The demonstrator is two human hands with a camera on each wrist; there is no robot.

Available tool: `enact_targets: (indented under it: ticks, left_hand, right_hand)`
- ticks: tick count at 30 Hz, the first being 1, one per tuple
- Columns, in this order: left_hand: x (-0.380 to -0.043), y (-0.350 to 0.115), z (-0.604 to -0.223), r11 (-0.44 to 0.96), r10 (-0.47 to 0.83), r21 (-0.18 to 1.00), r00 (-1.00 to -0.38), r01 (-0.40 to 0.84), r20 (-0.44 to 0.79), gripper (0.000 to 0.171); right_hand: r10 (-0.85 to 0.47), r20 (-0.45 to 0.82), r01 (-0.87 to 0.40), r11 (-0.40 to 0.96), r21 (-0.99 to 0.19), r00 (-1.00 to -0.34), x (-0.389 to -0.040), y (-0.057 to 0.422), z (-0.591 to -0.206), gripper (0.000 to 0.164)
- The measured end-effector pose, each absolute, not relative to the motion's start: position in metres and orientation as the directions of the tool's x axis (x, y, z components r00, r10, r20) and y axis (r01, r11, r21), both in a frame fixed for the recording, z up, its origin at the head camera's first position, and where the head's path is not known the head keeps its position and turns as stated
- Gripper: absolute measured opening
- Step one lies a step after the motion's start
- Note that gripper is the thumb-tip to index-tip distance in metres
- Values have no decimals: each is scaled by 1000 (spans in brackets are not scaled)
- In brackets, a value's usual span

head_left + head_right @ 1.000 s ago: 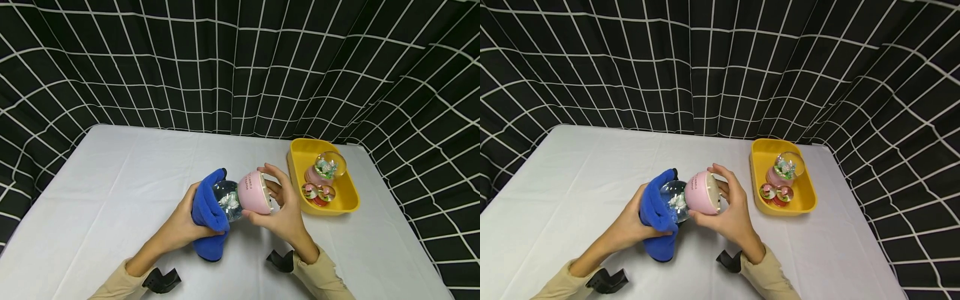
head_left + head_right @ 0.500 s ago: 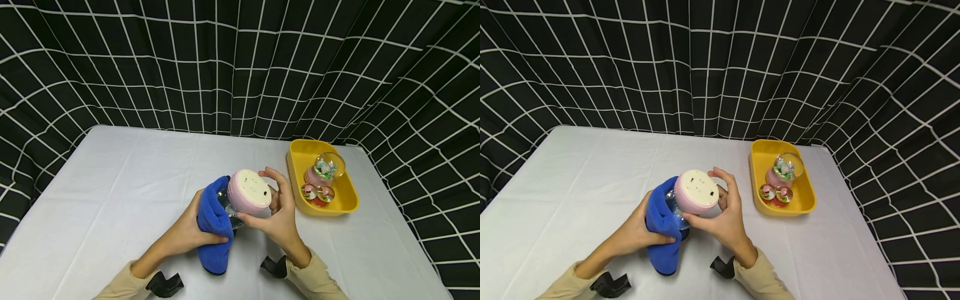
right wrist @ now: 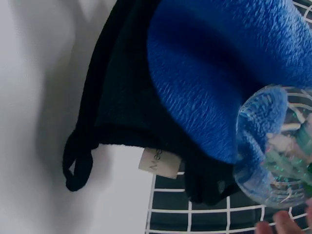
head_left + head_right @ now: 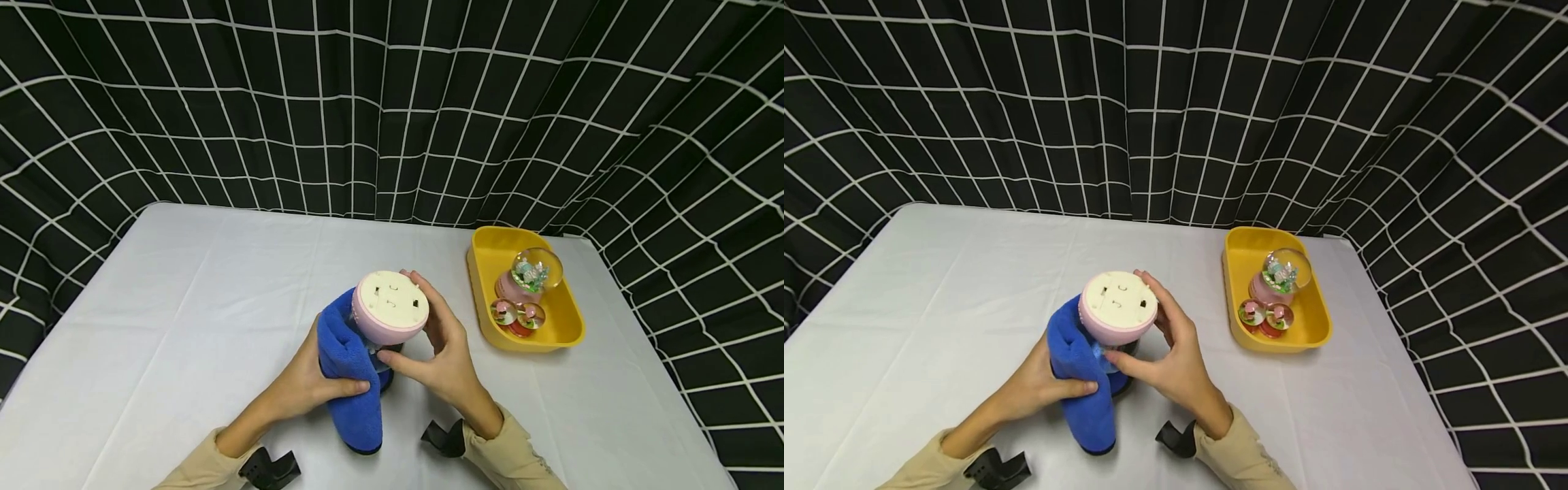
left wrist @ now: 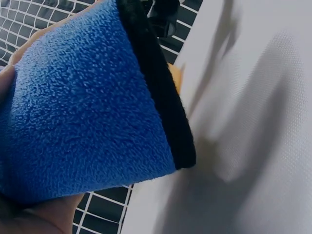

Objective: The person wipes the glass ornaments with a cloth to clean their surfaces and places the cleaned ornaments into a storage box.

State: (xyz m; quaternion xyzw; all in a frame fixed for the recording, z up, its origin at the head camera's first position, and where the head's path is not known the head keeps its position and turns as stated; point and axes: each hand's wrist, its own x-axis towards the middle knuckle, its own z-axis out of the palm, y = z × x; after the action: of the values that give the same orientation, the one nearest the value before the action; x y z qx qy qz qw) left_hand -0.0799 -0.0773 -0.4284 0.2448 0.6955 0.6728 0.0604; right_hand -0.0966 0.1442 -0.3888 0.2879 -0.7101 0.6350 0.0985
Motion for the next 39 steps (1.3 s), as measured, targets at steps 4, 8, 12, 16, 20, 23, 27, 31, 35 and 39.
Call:
enact_targets:
  ticks: [4,8,12,16,20,23,27,31,35,39]
  left_hand:
    - [-81,-78,-428,-78,426,962,-863,263,271,105]
    - [-82,-78,-428,-116,423,957,-859,264,288,105]
    - [-82,-78,-426,-134,428,954,-853,267,299,105]
    - [-81,-77,-425,-129,437,961,-855,246,278,105]
    - [-81,-76,-427,-125,451,957,-844,262,290,104]
    - [-81,-76,-428,-128,456,954,-838,272,300,104]
    - [-81,-76,-427,-105,436,952,-848,287,303,94]
    - [-85,-83,-422,-55,368,946,-874,319,316,70]
    - [-87,-95,-413,-7,296,945,-902,328,315,58]
    - [-89,-105,-404,20,226,940,-918,340,327,49]
  right_hand:
    - [-321,434,-486,102,-868,-842,-95,142,-389,112]
    - [-347,377,-447,148,-882,-859,-94,138,-392,102]
    - [-390,368,-458,166,-874,-844,-94,137,-395,75]
    - [-435,313,-427,193,-883,-844,-95,138,-395,70]
    - [-454,268,-400,225,-888,-850,-96,139,-395,77]
    - [-444,301,-433,231,-871,-844,-97,141,-393,78]
    - [-406,363,-475,220,-852,-839,-100,144,-390,80]
    - [-334,401,-492,255,-833,-853,-104,148,-390,82]
    - [-281,412,-490,327,-808,-867,-108,153,-393,77]
    - [-274,420,-496,351,-794,-865,-111,158,-394,76]
